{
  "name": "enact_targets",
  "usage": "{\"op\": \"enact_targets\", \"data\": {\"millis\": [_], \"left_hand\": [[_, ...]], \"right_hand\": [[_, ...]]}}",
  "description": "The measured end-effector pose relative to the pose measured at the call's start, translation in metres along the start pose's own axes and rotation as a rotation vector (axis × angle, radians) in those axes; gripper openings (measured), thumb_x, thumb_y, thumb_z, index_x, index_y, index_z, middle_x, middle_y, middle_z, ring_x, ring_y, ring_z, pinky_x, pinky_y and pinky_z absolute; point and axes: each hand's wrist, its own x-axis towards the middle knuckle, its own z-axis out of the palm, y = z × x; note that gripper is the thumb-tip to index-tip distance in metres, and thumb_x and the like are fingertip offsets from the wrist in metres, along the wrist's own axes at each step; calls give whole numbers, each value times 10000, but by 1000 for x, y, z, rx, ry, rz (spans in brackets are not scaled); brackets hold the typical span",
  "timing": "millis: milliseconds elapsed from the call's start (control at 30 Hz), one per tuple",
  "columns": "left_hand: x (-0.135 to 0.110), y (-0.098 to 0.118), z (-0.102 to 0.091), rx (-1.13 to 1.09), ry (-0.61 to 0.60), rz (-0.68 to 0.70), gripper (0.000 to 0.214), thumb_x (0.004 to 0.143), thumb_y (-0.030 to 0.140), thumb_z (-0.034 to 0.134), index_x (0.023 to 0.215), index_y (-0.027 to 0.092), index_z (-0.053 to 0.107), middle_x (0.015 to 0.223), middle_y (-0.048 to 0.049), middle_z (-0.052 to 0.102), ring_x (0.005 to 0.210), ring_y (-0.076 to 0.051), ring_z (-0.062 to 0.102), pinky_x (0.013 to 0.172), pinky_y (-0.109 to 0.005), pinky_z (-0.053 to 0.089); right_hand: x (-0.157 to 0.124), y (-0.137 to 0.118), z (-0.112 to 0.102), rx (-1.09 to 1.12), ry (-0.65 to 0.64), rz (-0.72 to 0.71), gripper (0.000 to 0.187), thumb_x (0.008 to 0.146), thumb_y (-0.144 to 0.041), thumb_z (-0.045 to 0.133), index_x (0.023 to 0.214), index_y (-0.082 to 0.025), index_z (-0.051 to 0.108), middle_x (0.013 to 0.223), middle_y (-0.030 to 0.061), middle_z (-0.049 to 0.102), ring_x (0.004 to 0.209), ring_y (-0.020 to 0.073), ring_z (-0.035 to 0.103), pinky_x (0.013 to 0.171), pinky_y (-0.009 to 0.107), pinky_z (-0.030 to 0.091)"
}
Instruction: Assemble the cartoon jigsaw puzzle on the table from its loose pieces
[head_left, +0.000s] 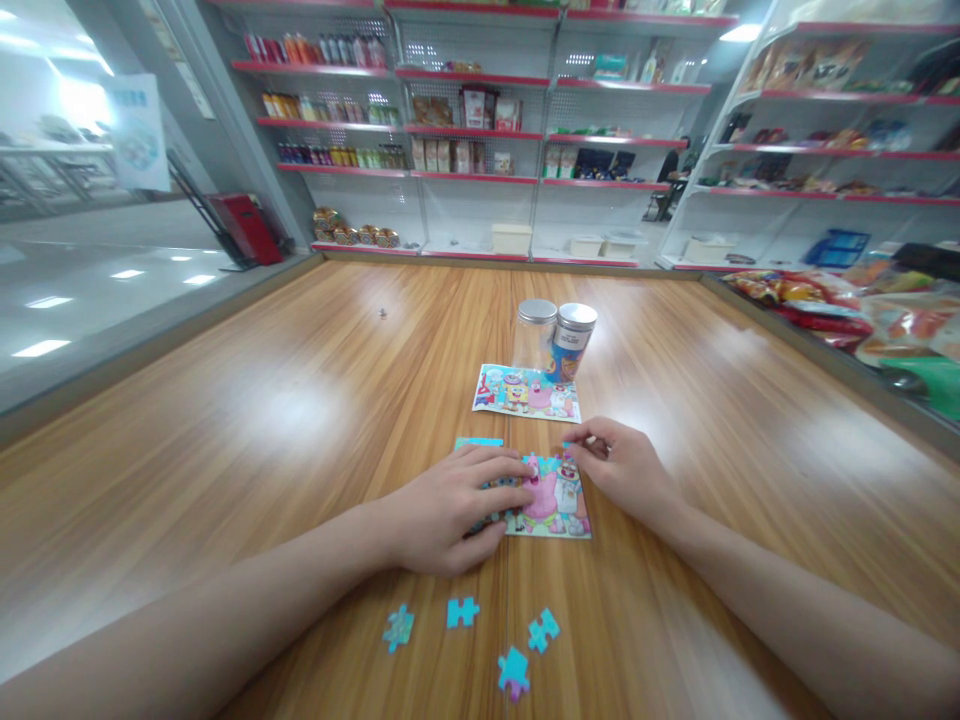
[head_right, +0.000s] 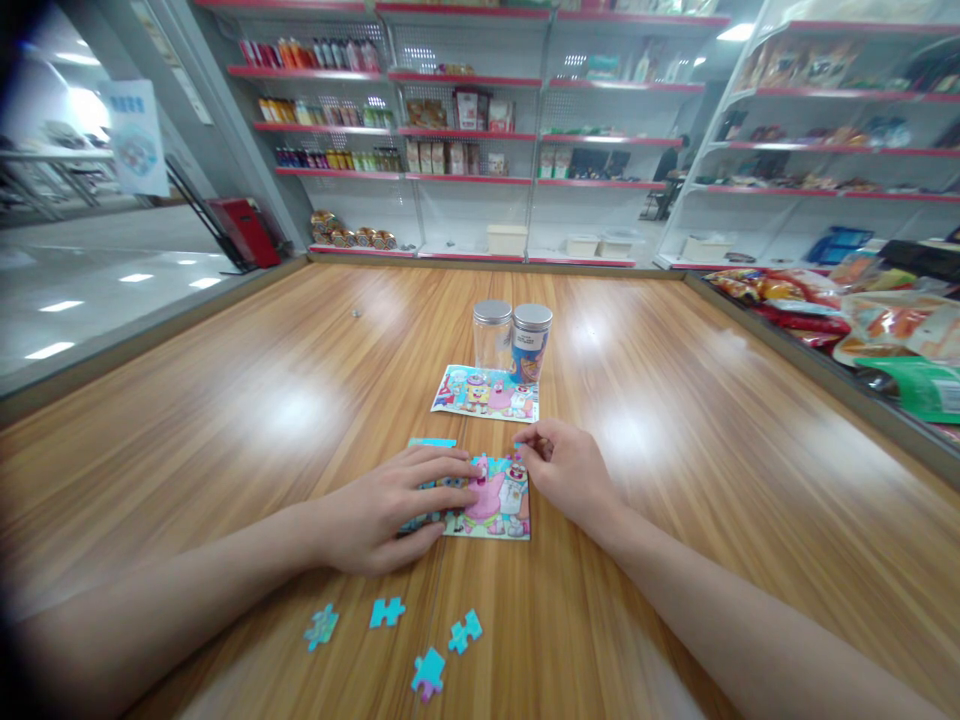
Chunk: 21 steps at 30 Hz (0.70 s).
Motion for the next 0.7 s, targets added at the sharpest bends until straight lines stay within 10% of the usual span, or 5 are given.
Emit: {"op": "enact_targets", "data": {"millis": [700], "left_hand": [[0, -1, 0, -4, -2, 3, 459, 897, 191, 536, 1355, 212, 565, 1436, -114, 542, 1343, -298, 492, 1158, -529, 406]], "right_hand": [[-1, -2, -1, -21, -8, -22, 142, 836, -221, 610, 887, -191, 739, 650, -16, 654, 568, 144, 568, 569, 261, 430]]}}
